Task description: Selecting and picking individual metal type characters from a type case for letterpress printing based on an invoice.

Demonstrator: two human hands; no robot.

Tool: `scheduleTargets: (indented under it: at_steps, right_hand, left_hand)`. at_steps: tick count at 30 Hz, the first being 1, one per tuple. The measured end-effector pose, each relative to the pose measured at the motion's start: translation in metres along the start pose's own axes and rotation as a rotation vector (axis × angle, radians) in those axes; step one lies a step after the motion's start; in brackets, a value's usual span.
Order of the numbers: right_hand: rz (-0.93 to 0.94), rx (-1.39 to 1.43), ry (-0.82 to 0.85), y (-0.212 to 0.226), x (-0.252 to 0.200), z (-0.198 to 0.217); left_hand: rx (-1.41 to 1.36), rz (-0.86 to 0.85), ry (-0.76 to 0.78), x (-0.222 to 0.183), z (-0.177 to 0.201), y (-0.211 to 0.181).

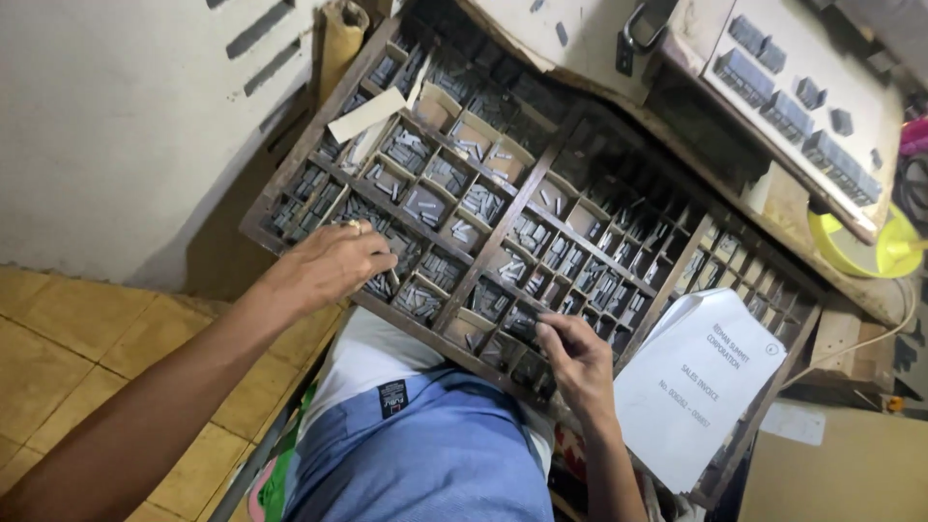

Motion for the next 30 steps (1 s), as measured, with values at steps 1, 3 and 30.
scheduleTargets:
  at_steps: [1,3,30]
  right_hand:
    - [-0.016,0.020,-0.015,0.001,-0.006,0.001]
    - [-0.032,0.040,-0.030,0.002,-0.017,0.002]
    - [-0.047,0.044,0.453,0.079,0.060,-0.126]
  left_hand:
    - [0.018,-0.021,-0.022,-0.006,-0.015,0.007]
    - [0.037,-0.042,-0.044,-0.002,0.001,0.002]
    - [-0.272,-0.115,0.006,-0.011,0.031,0.011]
Point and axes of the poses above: each hand's wrist, its own x-axis towards the middle knuckle, its own z-axis out of the back of the hand, y = z × x, the point moved 4 cm from there along x, towards the middle knuckle, and after that the axes turned 6 degrees about -y, right-handed, at the moved point
